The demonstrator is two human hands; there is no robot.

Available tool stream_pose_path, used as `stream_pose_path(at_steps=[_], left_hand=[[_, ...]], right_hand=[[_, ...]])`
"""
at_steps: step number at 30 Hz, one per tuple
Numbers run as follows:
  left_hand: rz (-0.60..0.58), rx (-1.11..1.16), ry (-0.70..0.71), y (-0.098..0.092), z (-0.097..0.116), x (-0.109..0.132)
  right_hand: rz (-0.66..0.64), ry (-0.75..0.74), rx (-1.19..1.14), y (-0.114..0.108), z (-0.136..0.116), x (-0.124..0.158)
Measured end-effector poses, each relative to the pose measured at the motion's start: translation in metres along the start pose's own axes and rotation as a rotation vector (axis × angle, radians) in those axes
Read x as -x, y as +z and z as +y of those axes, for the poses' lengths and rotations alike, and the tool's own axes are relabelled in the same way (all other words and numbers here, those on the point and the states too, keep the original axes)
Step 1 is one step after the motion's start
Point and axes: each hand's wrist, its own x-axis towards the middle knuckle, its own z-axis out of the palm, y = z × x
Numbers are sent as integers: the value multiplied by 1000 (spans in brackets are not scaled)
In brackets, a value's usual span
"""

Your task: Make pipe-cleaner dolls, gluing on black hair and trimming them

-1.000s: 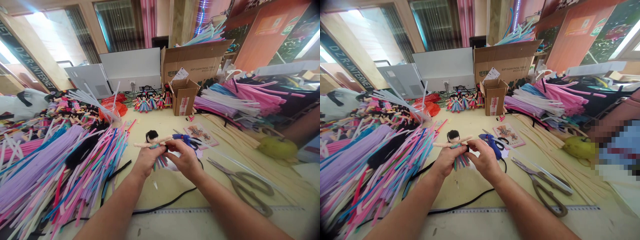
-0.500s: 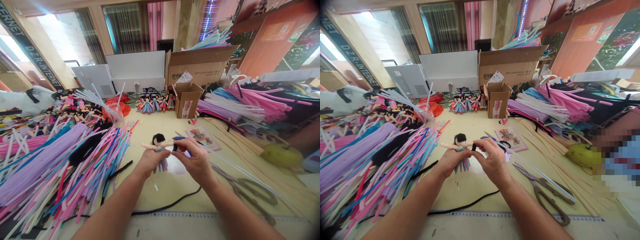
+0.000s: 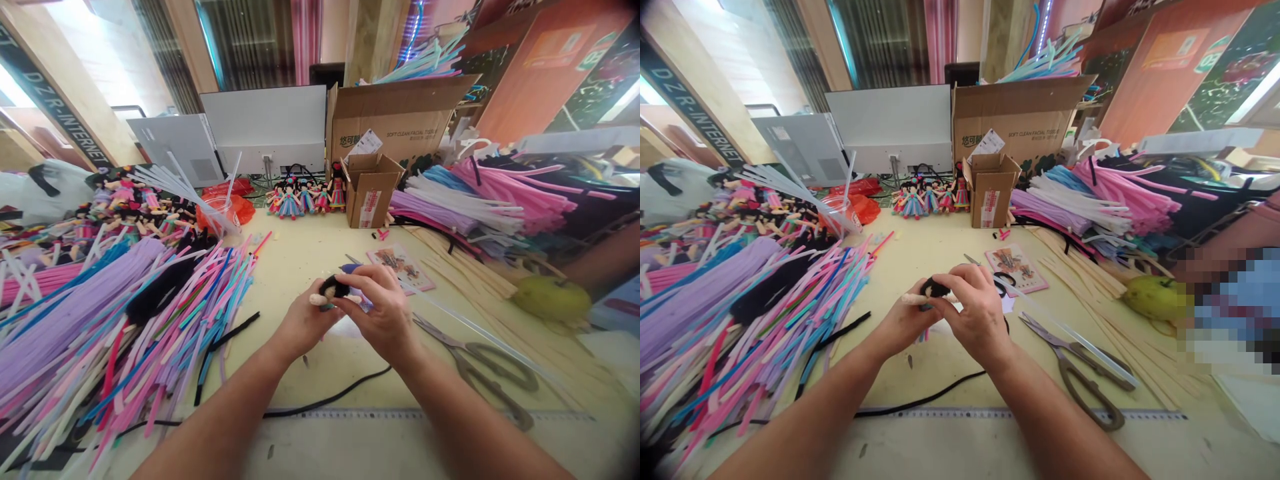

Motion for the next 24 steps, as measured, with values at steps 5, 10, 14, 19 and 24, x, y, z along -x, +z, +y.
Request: stream_pose_path(at_steps=[5,10,14,19,24], left_hand=[[-16,-144,-2,0,-2,1],[-47,-155,-12,-2,-2,1],[-42,-116,0,-2,-2,1],[-51,-110,11,-2,0,-1],[-86,-92,25,-1,4,-2]], right_hand=[[-7,-14,34,0,1,-1],[-22,-16,33,1,2,-1],[-31,-1,24,0,3,-2],[-46,34,-11,-1,5,-3],[-71,72,-35,0,7,-3]])
